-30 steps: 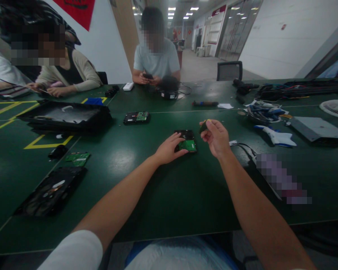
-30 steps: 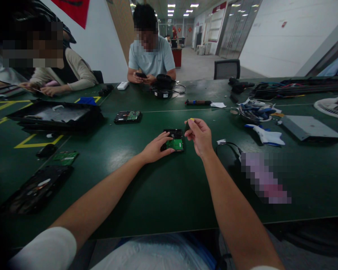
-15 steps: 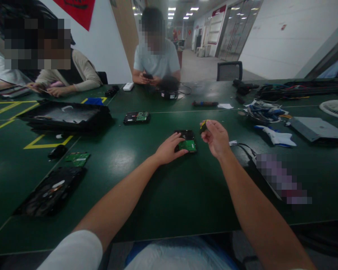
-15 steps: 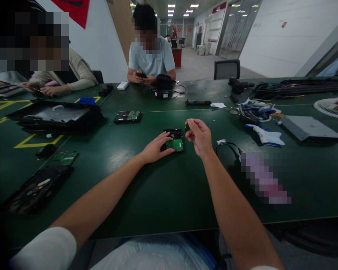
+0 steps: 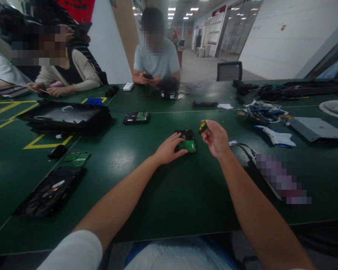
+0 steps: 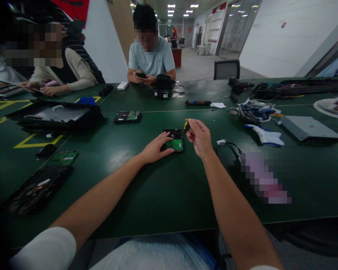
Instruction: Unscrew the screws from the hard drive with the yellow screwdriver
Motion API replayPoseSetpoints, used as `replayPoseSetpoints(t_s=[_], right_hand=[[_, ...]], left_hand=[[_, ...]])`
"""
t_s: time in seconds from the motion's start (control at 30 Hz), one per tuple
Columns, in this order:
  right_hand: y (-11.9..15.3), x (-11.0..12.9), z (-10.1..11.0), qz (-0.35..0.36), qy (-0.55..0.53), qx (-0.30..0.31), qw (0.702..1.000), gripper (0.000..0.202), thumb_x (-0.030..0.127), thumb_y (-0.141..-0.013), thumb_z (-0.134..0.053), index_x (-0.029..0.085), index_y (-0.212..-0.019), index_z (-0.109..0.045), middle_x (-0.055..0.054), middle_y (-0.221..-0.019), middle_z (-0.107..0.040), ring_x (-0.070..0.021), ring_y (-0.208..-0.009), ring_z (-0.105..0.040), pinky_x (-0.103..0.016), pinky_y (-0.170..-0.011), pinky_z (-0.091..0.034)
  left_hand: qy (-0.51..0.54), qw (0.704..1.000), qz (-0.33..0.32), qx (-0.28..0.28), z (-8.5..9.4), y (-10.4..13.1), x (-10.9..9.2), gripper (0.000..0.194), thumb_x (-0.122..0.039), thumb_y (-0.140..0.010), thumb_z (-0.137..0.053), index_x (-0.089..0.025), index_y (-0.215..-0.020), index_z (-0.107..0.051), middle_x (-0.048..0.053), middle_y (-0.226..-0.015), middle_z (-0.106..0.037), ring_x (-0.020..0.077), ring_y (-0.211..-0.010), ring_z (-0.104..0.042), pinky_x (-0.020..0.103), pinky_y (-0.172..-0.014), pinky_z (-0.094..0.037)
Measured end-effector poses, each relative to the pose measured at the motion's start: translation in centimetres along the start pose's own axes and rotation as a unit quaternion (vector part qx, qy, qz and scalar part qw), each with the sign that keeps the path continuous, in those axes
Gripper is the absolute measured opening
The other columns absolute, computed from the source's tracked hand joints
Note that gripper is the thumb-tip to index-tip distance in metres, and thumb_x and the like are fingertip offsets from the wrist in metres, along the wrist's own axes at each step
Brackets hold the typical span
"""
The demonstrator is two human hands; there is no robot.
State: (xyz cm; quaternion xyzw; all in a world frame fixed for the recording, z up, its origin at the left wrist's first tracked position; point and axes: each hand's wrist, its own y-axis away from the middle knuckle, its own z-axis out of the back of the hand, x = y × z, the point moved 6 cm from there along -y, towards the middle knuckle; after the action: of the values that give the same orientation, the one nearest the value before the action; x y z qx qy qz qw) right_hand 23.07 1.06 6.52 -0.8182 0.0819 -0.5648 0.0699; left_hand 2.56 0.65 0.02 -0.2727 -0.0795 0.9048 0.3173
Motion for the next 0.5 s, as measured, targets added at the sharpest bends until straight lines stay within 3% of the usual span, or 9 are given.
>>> replayPoseSetpoints(t_s=[0.23,0.4,0.5], right_hand=[[-0.11,-0.1,0.17,-0.001,-0.013,-0.009,1.0,0.037,0.057,-0.084,-0.079,0.025,-0.093,-0.063,-0.001,-0.096,-0.077,-0.0078,-0.053,-0.058,-0.021,-0.04,-0.033],[-0.14,0.05,0.27,-0.001,-0.011,-0.003,1.0,0.038,0.058,-0.085,-0.075,0.027,-0.106,-0.072,0.0,-0.094,-0.074,-0.0068,-0.052,-0.055,-0.021,-0.039,-0.03],[-0.06,0.19,0.13,0.009,0.0,0.0,1.0,0.033,0.052,-0.084,-0.08,0.026,-0.102,-0.074,0.001,-0.087,-0.071,-0.0057,-0.051,-0.052,-0.02,-0.039,-0.029]], left_hand=[[-0.002,1.0,0.005,0.002,-0.12,-0.09,0.02,0.066,-0.065,-0.094,-0.063,-0.023,-0.145,-0.058,0.012,-0.168,-0.042,0.0306,-0.161,-0.03,0.053,-0.129,-0.033],[0.001,1.0,0.003,0.0,-0.12,-0.16,-0.08,0.065,-0.064,-0.094,-0.064,-0.024,-0.145,-0.057,0.011,-0.167,-0.043,0.03,-0.16,-0.03,0.053,-0.129,-0.033],[0.002,1.0,0.002,0.0,-0.03,-0.12,-0.14,0.065,-0.064,-0.094,-0.063,-0.024,-0.145,-0.058,0.011,-0.167,-0.043,0.0297,-0.16,-0.03,0.052,-0.129,-0.033]])
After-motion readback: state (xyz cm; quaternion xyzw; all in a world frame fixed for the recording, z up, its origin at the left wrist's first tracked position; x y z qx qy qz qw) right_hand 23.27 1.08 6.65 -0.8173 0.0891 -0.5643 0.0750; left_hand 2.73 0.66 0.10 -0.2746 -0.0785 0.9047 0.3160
